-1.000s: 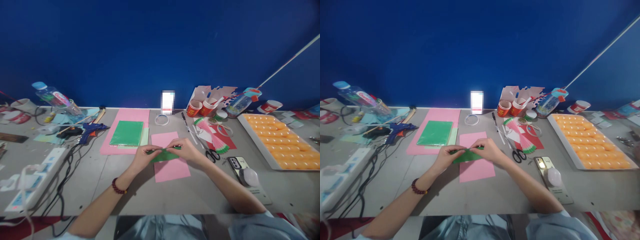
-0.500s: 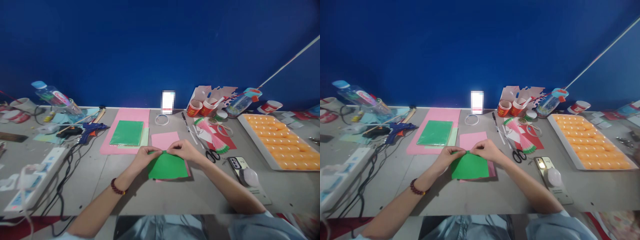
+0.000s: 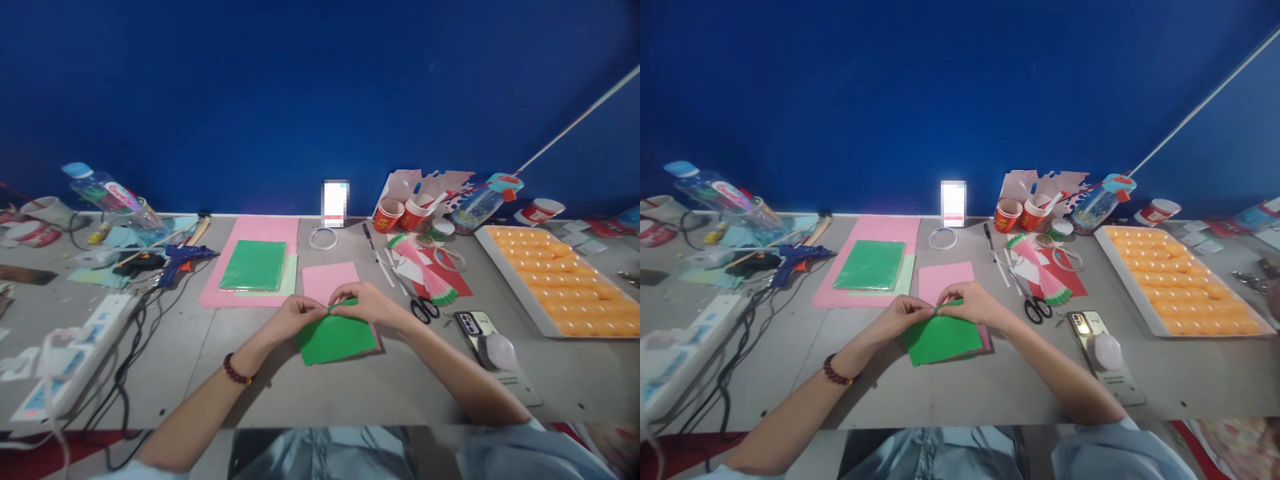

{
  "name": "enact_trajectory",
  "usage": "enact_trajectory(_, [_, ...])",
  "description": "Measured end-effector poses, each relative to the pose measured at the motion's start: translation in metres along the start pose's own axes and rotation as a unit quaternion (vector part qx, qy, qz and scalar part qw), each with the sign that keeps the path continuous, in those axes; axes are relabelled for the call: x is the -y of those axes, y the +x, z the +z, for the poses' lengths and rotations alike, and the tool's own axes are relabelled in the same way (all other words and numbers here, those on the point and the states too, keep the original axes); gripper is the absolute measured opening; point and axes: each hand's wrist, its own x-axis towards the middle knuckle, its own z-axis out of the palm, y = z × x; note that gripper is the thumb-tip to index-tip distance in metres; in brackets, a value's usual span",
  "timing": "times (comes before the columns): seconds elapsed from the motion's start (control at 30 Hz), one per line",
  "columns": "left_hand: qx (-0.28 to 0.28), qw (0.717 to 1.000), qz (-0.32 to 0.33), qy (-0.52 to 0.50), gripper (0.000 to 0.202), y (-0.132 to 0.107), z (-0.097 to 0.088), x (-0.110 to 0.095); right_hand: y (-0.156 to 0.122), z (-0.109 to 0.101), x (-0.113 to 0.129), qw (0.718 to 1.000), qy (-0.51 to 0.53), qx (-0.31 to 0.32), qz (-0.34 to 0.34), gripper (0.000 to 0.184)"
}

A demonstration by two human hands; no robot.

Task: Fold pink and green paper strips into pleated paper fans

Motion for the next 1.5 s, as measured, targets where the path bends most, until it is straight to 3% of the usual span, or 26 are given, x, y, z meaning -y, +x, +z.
enact_trajectory(0.2, [-0.068,0.997,0.030,-0.020,0.035,0.001,-0.002,0.000,0.004,-0.005,-0.008,0.992,0.105,-0.052,0.044,0.030])
enact_trajectory(0.37, [-0.041,0.998,0.035,-0.017,0.030,-0.001,-0.002,-0.002,0.005,-0.007,-0.004,0.980,0.181,-0.061,0.060,0.030])
enact_trajectory(0.6, [-0.037,0.999,0.038,-0.002,0.030,-0.003,0.005,-0.007,0.001,0.000,0.003,0.989,0.128,-0.062,0.041,0.025])
enact_trajectory(0.9, [-0.045,0.997,0.057,0.024,0.032,-0.003,0.004,0.001,0.001,0.003,0.000,0.979,0.175,-0.093,0.051,0.031])
enact_trajectory(1.27, [-0.033,0.998,0.059,0.020,0.030,-0.005,0.006,-0.003,0.001,0.005,-0.001,0.983,0.148,-0.100,0.039,0.032])
enact_trajectory(1.5, [-0.052,0.995,0.079,0.026,0.033,-0.003,0.013,0.001,0.000,0.011,0.006,0.992,0.078,-0.095,0.005,0.028])
